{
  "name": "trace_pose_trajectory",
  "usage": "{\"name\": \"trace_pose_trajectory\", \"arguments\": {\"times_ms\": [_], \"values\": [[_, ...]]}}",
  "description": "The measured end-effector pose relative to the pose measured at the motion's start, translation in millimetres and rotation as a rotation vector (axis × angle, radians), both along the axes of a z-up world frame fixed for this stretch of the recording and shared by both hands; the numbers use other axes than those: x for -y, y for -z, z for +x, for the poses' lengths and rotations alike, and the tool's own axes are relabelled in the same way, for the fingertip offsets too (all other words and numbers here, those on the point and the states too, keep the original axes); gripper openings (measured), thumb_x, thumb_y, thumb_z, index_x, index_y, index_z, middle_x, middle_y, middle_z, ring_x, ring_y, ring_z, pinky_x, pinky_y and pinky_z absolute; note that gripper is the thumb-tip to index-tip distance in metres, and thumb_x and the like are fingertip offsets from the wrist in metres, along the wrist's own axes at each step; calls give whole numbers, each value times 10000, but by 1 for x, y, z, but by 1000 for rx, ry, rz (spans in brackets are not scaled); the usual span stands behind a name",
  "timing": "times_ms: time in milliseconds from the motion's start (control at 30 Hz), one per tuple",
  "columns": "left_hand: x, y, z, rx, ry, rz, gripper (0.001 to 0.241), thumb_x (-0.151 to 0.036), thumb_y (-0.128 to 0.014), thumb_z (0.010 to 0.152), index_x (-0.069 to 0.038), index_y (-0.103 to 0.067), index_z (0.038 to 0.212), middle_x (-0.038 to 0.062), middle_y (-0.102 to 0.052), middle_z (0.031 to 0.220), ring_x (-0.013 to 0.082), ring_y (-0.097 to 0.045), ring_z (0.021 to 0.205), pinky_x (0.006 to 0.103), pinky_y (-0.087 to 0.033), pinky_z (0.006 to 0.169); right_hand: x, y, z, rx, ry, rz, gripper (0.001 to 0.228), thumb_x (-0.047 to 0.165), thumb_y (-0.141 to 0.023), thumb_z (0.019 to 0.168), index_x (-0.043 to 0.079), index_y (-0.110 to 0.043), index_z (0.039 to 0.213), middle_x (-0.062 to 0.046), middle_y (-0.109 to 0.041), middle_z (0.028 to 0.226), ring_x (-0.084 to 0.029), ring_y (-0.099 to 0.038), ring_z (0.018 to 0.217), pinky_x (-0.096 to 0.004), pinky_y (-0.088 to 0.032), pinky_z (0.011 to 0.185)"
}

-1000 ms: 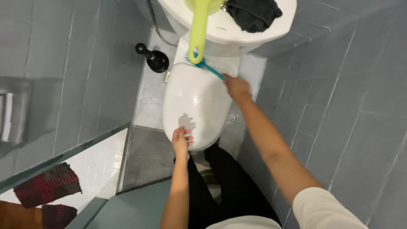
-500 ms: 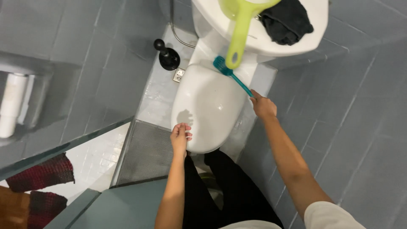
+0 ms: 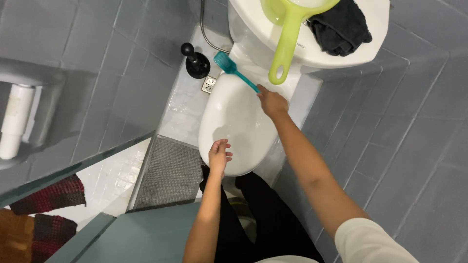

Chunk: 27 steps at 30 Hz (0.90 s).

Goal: Scrubbing the floor around the base of a toilet using a brush and soapy water.

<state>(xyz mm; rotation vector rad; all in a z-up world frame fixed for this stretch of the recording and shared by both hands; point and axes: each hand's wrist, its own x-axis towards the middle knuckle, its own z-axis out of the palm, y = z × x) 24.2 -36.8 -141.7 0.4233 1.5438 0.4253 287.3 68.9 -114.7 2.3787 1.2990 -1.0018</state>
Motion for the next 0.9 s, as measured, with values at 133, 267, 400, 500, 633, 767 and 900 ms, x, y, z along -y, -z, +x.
{"name": "trace_pose_trajectory", "arguments": {"times_ms": [133, 267, 400, 500, 633, 767, 900], "values": [[-12, -8, -3, -6, 32, 22, 205, -233, -595, 988, -101, -721, 1083, 96, -732, 902, 149, -670, 604, 250, -607, 507, 32, 14, 35, -15, 44, 10, 447, 500, -367, 1097, 415, -441, 1530, -201, -730, 1160, -414, -681, 1135, -543, -525, 987], [-13, 2, -15, -29, 49, 35, 208, -234, -593, 983, -114, -716, 1101, 95, -729, 927, 144, -662, 625, 245, -602, 533, 36, 11, 28, 32, 41, -23, 450, 481, -367, 1099, 421, -421, 1542, -221, -732, 1149, -420, -685, 1128, -541, -531, 992], [-6, 12, -19, -54, 50, 23, 230, -252, -576, 981, -112, -717, 1097, 94, -737, 921, 140, -659, 618, 242, -601, 528, 18, 18, 1, 15, 29, -16, 456, 459, -348, 1107, 399, -402, 1556, -210, -734, 1147, -403, -693, 1126, -537, -536, 986], [-3, 10, -14, -41, 75, -1, 230, -249, -571, 985, -112, -718, 1098, 97, -735, 919, 148, -664, 625, 251, -605, 529, 17, 62, 4, -13, -155, 12, 510, 320, -349, 1105, 294, -291, 1611, -217, -702, 1136, -422, -711, 1049, -547, -541, 969], [5, 17, 1, -17, 86, 3, 227, -243, -570, 983, -114, -707, 1108, 99, -723, 920, 149, -659, 628, 244, -600, 520, 22, 49, 18, -132, -154, 89, 566, 237, -388, 1062, 328, -188, 1583, -214, -625, 1216, -499, -679, 1045, -610, -528, 969], [9, 15, 9, -24, 95, 5, 222, -246, -587, 983, -98, -720, 1079, 110, -733, 887, 156, -672, 602, 260, -605, 499, 46, 39, 45, 115, -168, 162, 372, 311, -436, 1097, 401, -433, 1458, -131, -642, 1122, -434, -722, 941, -541, -584, 865], [9, 18, 10, -59, 112, -19, 237, -260, -583, 988, -91, -709, 1097, 96, -725, 894, 152, -660, 613, 255, -595, 504, 55, 27, 29, 0, -45, 216, 449, 301, -462, 1094, 381, -458, 1535, -184, -680, 1069, -444, -713, 990, -536, -587, 889]]}}
